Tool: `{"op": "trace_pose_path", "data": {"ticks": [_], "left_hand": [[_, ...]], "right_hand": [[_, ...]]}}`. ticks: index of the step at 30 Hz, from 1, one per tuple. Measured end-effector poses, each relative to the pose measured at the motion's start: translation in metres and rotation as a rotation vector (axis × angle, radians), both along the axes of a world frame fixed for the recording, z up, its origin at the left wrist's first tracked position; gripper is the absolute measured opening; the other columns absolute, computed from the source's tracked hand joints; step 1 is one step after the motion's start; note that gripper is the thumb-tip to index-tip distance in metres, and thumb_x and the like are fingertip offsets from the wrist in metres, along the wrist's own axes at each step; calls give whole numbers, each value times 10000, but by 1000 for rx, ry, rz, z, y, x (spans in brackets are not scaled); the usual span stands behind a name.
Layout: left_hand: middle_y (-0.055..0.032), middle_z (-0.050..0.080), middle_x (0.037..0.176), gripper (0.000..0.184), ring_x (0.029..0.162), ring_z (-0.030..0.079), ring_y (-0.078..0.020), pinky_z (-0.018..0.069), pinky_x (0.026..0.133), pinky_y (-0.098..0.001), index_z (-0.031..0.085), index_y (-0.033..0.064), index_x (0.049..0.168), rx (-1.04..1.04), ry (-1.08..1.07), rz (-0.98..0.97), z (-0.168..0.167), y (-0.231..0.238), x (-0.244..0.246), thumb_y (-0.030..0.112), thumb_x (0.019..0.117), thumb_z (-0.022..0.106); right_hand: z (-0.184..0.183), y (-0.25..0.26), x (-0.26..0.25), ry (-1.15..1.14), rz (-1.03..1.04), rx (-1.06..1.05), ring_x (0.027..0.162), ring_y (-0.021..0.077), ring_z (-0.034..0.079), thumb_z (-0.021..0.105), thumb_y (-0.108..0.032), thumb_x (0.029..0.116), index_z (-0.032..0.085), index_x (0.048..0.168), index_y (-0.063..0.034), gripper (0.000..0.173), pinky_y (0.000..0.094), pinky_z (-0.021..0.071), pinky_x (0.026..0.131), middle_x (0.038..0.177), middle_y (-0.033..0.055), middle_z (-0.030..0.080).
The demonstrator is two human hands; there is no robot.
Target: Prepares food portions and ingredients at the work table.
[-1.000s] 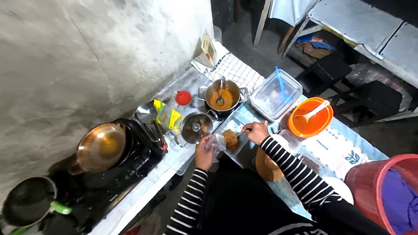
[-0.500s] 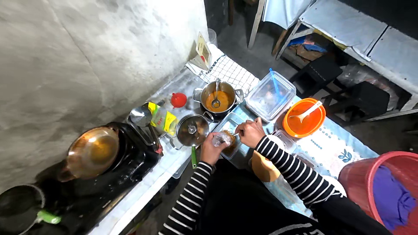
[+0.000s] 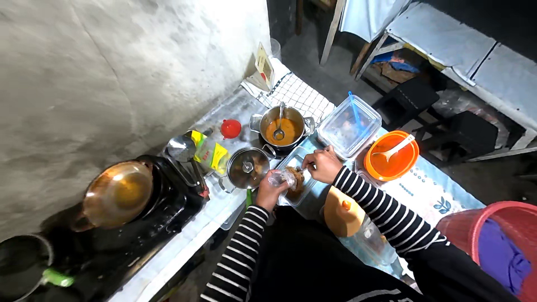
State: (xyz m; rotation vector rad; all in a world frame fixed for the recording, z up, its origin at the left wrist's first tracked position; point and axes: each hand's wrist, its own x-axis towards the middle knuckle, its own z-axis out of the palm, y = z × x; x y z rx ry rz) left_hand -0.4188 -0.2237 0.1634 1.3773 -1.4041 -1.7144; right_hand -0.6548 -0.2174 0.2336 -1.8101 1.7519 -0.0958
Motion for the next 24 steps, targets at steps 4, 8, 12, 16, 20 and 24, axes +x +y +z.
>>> {"op": "trace_pose_path", "data": {"ticks": [4,8,12,16,20,24], "left_hand": [[-131,719,1120,468,1042,701,-201,591,939,-367,630,-18,1260,71,176,-9,-4,1,2,30,828,803],[-105,719,1171,495,1080,693,-166,577,974,-339,641,4,1289,-7,82,-152,1,-4,3,67,828,810],[-23,739,1137,431,1046,698,-98,571,970,-329,693,108,1237,-144,-194,-317,5,-11,-7,126,816,785],[-49,737,1167,415,1099,696,-178,539,1009,-451,695,194,1262,-249,-524,-368,5,-14,-13,269,858,754],[-94,736,1163,423,1107,698,-230,529,1014,-483,686,181,1290,-253,-596,-333,2,-14,-12,286,884,744],[-95,741,1139,388,1079,707,-207,543,1000,-451,703,143,1247,-237,-555,-219,-2,-10,-4,245,876,755]], "right_hand": [[-4,-5,12,-1,56,18,996,164,658,596,-213,932,770,1067,-221,220,522,319,1081,972,-15,749],[-4,-10,22,2,115,30,984,209,672,629,-201,908,730,1132,-185,246,540,367,1054,959,25,745],[-3,-16,34,77,143,49,980,225,676,658,-240,884,673,1191,-179,313,530,379,1061,952,39,733],[-2,-21,32,126,176,3,937,184,682,642,-241,913,646,1172,-181,266,500,386,1072,911,8,729],[-3,-20,6,132,185,-136,892,178,673,698,-202,899,708,1057,-203,158,521,405,1040,886,-15,722],[-1,-12,-28,138,53,-274,930,193,686,710,-147,880,783,998,-249,172,574,424,1007,919,-38,756]]}}
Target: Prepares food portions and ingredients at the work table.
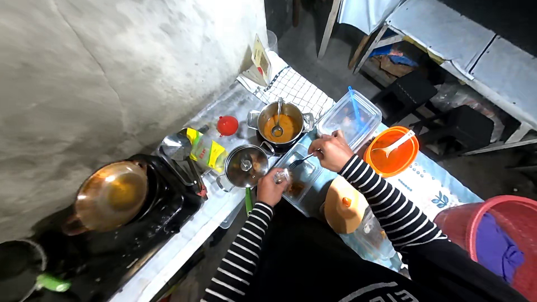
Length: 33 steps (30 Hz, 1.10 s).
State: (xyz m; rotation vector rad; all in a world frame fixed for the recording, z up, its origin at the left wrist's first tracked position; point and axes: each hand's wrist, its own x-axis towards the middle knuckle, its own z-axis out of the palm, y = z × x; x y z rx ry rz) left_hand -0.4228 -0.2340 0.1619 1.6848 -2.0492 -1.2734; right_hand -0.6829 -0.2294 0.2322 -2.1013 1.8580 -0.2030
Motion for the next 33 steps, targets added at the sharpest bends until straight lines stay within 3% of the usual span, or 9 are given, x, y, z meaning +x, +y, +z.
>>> {"op": "trace_pose_path", "data": {"ticks": [2,5,9,15,22,27,33], "left_hand": [[-89,738,1132,379,1056,708,-165,560,984,-401,698,102,1234,27,112,61,-2,3,7,189,871,766],[-69,743,1100,377,1008,715,-113,590,942,-332,689,57,1212,38,306,149,-1,5,14,148,860,787],[-76,747,1073,367,986,722,-119,606,916,-321,685,26,1187,6,438,203,12,3,9,107,846,794],[-66,740,1095,380,1014,711,-121,588,947,-352,690,60,1193,-67,322,99,6,-10,9,198,859,808],[-55,697,1274,533,1183,657,-133,523,1061,-378,662,105,1306,-78,187,-16,2,-9,13,244,821,837],[-31,680,1314,574,1217,637,-111,504,1091,-353,656,126,1317,-43,221,-136,1,-5,12,266,802,865],[-39,675,1318,558,1228,636,-175,486,1097,-416,621,164,1348,-46,12,-367,18,-7,3,284,835,803]], "right_hand": [[-3,8,-8,30,-108,14,945,207,683,678,-157,889,793,1006,-258,192,567,431,979,948,-29,761],[-21,25,4,56,-220,238,1039,294,693,628,-192,918,764,1093,-212,222,604,468,974,1052,59,754],[-47,45,31,-16,-194,464,1190,345,647,524,-205,980,701,1251,-166,327,601,466,1001,1248,127,705],[-37,52,33,-231,-295,394,1071,207,698,555,-231,962,743,1201,-236,304,527,485,1003,1116,8,760],[-17,57,29,-171,-306,250,1008,152,701,542,-257,961,766,1149,-260,293,493,456,993,1055,-32,769],[-7,55,38,-91,-172,130,1011,171,693,535,-245,953,779,1108,-242,289,494,439,980,1060,-18,769],[14,28,49,-41,76,242,1029,212,676,589,-209,934,744,1117,-191,241,508,410,1020,1025,28,753]]}}
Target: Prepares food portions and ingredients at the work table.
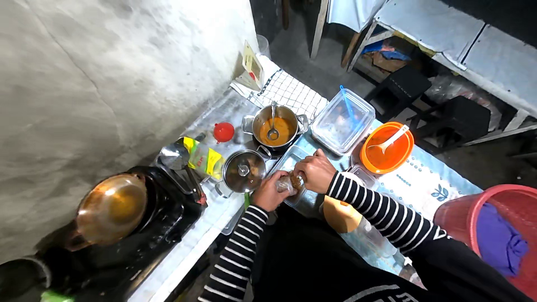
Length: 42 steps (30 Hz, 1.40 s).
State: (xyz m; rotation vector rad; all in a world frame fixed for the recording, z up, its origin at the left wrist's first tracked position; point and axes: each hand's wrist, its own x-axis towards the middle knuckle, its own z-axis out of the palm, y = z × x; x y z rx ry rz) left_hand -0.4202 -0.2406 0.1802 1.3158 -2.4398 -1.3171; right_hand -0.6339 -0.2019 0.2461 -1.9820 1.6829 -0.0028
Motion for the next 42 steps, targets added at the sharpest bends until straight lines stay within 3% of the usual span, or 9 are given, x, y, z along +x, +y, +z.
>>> {"op": "trace_pose_path", "data": {"ticks": [4,11,17,20,24,27,33,38,42], "left_hand": [[-50,683,1300,514,1201,653,-226,516,1044,-489,641,169,1325,-78,-68,-3,6,4,-8,251,831,755],[-38,735,1174,411,1106,686,-149,534,1031,-398,716,131,1228,4,41,145,-19,11,-1,216,829,766],[-45,733,1069,306,986,695,-103,571,933,-338,714,74,1126,160,222,350,-25,16,11,143,833,768],[-53,739,1082,332,999,699,-96,577,936,-307,708,34,1161,261,395,433,-25,17,16,110,846,780],[-87,734,1098,381,1015,705,-150,592,925,-336,684,1,1199,394,641,474,-34,19,23,130,854,782],[-100,725,1093,420,987,703,-167,597,897,-352,664,-17,1220,476,735,509,-36,21,22,132,841,767],[-135,715,1180,448,1021,700,-204,593,903,-374,616,-34,1300,531,822,541,-26,17,15,92,876,685],[-141,734,1155,341,1067,702,-230,575,969,-390,676,-29,1225,434,772,343,-20,4,11,107,915,709],[-65,752,1142,223,1105,693,-131,545,1021,-330,756,26,1108,264,607,107,-16,-10,10,167,939,719]], "right_hand": [[5,-17,8,0,46,60,978,230,683,618,-209,919,604,1233,-140,322,515,409,1038,962,50,729],[-1,-26,17,13,218,42,966,250,686,643,-190,925,569,1242,-116,334,526,417,1070,950,69,715],[23,-33,-15,171,211,-191,826,225,691,698,-150,862,692,1046,-177,186,557,433,1020,796,13,715],[28,-28,-36,129,127,-302,867,208,696,673,-144,883,749,997,-212,153,550,454,967,865,-16,744],[-1,-12,-53,-81,-108,-205,941,184,702,597,-217,970,753,1074,-206,187,543,487,946,974,-16,757],[-39,4,-53,-424,-290,-9,853,162,687,568,-364,1035,682,1180,-150,283,437,571,835,941,35,717],[-74,40,-24,-665,-415,78,737,113,629,619,-364,1011,690,1150,-126,285,330,546,718,865,26,679],[-62,35,-17,-482,-351,121,776,174,665,583,-403,1021,693,1138,-155,296,436,558,765,870,34,696],[-27,10,-13,-227,-160,205,960,293,713,551,-397,1042,685,1181,-157,308,578,542,879,1003,92,740]]}}
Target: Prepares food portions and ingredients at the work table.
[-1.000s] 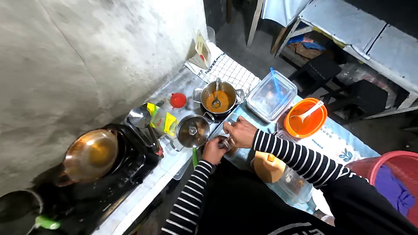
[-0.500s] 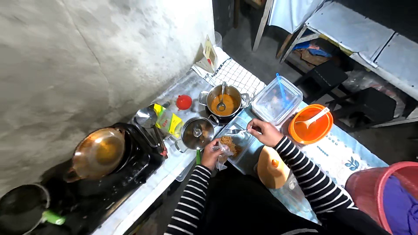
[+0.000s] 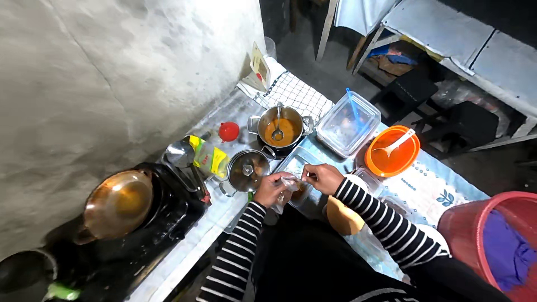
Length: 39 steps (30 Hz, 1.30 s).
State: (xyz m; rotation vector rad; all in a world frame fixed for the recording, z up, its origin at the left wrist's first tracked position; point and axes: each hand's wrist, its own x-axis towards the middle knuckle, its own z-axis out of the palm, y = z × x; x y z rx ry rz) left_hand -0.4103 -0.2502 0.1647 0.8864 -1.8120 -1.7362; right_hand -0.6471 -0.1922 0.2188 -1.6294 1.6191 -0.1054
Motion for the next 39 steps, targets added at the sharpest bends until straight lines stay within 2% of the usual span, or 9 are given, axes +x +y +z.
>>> {"op": "trace_pose_path", "data": {"ticks": [4,8,11,17,21,23,25,31,39], "left_hand": [[-41,754,1146,164,1108,688,-85,541,1023,-290,785,61,1067,-80,-147,-87,13,-9,-3,149,972,685],[-64,758,1140,162,1108,697,-111,549,1024,-310,782,43,1076,-79,-74,133,6,-5,-1,110,963,687],[-114,722,1190,271,1106,694,-177,575,994,-349,705,-11,1195,58,21,289,-4,6,2,69,937,709],[-58,750,1104,225,1049,694,-85,558,984,-299,718,6,1167,67,-10,399,-20,29,10,84,979,621],[-102,752,1107,212,1063,707,-167,570,987,-365,709,-25,1152,84,169,435,-22,35,15,20,978,597],[-114,749,1101,208,1054,709,-194,576,979,-390,695,-31,1150,128,248,470,-17,35,14,20,980,586],[-114,748,1086,204,1040,710,-200,579,967,-393,683,-35,1146,156,296,508,-9,35,12,7,969,591],[-104,750,1013,212,970,720,-195,602,901,-372,677,-27,1082,107,303,598,19,33,6,-40,875,721],[-118,732,1043,213,992,707,-206,605,896,-362,675,-19,999,-44,296,688,23,32,-1,-54,811,770]], "right_hand": [[22,-18,11,174,204,-70,1030,303,689,565,-294,1014,714,1139,-139,248,558,482,941,1064,104,738],[33,-31,14,228,313,-140,1006,280,691,544,-284,1036,721,1115,-132,246,532,482,951,1045,90,734],[40,-32,13,269,324,-307,987,265,693,563,-293,1029,733,1061,-140,231,524,485,953,1000,78,731],[70,-24,-1,383,343,-663,848,239,662,635,-228,958,730,927,-133,138,507,465,877,839,42,690],[80,-23,-30,336,179,-667,849,204,664,616,-305,980,763,1002,-211,176,502,487,850,891,8,698],[60,-22,-38,187,39,-529,803,193,666,559,-358,1039,770,1093,-210,264,482,532,770,921,23,693],[30,-17,-34,40,-71,-333,882,240,692,496,-392,1070,741,1183,-172,348,511,578,835,1022,84,709],[4,19,-7,268,-238,-196,975,285,717,546,-337,1021,743,1210,-255,286,557,569,824,1098,64,738],[41,47,12,283,-301,-589,734,167,696,570,-360,989,793,1069,-275,251,421,572,625,884,-22,725]]}}
